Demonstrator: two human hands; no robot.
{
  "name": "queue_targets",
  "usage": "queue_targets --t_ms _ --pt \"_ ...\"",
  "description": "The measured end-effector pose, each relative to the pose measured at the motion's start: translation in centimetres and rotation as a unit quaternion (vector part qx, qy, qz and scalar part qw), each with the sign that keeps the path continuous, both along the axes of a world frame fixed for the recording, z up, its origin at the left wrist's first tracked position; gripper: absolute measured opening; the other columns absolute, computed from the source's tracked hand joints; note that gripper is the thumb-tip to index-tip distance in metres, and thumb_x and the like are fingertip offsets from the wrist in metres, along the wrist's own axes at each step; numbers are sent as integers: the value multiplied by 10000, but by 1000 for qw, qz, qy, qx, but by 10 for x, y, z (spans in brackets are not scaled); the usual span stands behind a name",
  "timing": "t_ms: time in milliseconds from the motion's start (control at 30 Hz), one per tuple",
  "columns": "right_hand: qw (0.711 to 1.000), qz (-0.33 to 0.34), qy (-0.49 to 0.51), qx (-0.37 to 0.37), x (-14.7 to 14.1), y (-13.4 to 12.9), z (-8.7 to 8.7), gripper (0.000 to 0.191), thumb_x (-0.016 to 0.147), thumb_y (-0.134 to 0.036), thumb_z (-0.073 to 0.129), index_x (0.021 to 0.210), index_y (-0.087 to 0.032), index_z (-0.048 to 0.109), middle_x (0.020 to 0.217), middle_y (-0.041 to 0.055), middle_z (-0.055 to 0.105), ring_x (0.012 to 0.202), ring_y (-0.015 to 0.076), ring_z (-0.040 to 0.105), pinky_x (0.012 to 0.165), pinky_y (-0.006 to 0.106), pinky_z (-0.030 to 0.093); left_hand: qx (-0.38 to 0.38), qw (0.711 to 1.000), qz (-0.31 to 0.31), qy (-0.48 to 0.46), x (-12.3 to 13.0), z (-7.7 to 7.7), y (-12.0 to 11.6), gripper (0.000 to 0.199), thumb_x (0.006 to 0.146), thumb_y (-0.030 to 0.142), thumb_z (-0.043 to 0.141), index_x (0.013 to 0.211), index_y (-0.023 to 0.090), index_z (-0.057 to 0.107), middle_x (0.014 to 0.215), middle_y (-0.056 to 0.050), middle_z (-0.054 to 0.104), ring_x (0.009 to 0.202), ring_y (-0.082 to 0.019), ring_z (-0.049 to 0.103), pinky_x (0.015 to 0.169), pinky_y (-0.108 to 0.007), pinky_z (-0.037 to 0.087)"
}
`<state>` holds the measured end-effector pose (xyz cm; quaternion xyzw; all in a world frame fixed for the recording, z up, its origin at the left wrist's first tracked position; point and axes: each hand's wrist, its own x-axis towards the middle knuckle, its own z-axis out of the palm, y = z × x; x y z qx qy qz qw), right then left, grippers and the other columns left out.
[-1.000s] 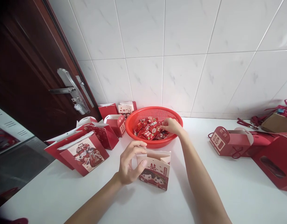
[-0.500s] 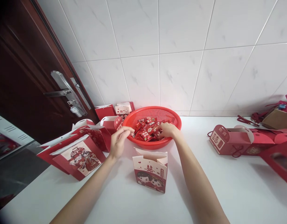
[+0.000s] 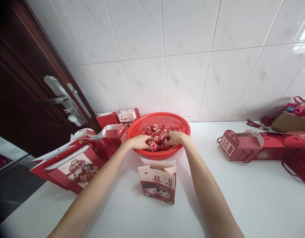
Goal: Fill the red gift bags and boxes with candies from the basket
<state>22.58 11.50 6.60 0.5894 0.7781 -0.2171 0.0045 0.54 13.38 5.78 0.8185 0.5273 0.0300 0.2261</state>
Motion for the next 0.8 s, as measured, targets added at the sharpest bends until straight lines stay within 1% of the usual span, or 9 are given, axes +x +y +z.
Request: queue_targets --t_ms 133,233,333,400,500,567,633,733,800 --pt "1000 5 24 -11 7 0 -2 134 733 -325 793 815 -235 736 980 70 745 886 273 702 649 313 502 -2 1000 -15 -7 2 1 -9 409 593 336 818 990 244 784 1005 -82 793 942 -331 724 754 -325 520" --pt "999 1 48 -7 14 1 -3 161 719 -349 811 737 -229 705 899 57 729 793 249 691 630 310 500 3 999 -18 -44 3 -2 -11 346 564 326 846 896 252 781 953 -53 793 940 -314 718 748 -309 517" --pt "997 2 74 -1 20 3 -4 200 769 -384 767 701 -224 669 764 33 689 686 212 654 587 297 470 4 994 -13 -104 3 -6 -10 237 552 275 853 767 237 762 840 -36 781 886 -288 717 734 -304 521" --pt "996 6 93 6 22 4 -5 225 833 -403 696 708 -220 658 716 17 665 662 190 631 571 282 445 2 987 -6 -157 2 -8 -9 174 582 232 827 739 216 754 795 -37 772 842 -269 716 736 -314 532" --pt "992 13 119 27 23 6 -8 268 864 -391 646 669 -209 625 676 -3 632 650 163 596 564 263 409 12 967 9 -254 -1 -11 -8 163 629 204 798 785 188 753 837 -51 776 850 -248 716 810 -347 555" --pt "990 15 131 42 23 7 -10 275 834 -352 669 617 -202 592 642 -13 610 636 154 577 563 259 395 30 947 27 -318 -3 -12 -8 200 637 211 809 825 182 748 915 -64 779 920 -247 711 884 -377 555" --pt "987 10 147 56 23 8 -12 223 794 -296 701 621 -197 601 648 -12 629 653 160 595 582 259 412 47 924 46 -376 -5 -13 -8 257 639 230 824 879 180 745 992 -73 775 984 -247 701 932 -401 550" --pt "978 -9 187 91 21 6 -10 74 797 -239 711 765 -184 673 808 37 721 796 206 671 695 287 489 58 892 64 -444 -7 -13 -9 329 637 267 842 937 174 743 1017 -71 769 985 -235 701 946 -416 552" --pt "967 -8 227 112 16 2 -6 83 847 -242 688 896 -177 703 961 72 754 933 227 696 810 312 525 57 875 69 -476 -8 -13 -9 359 627 296 856 944 169 743 1003 -67 769 955 -227 706 930 -416 562"
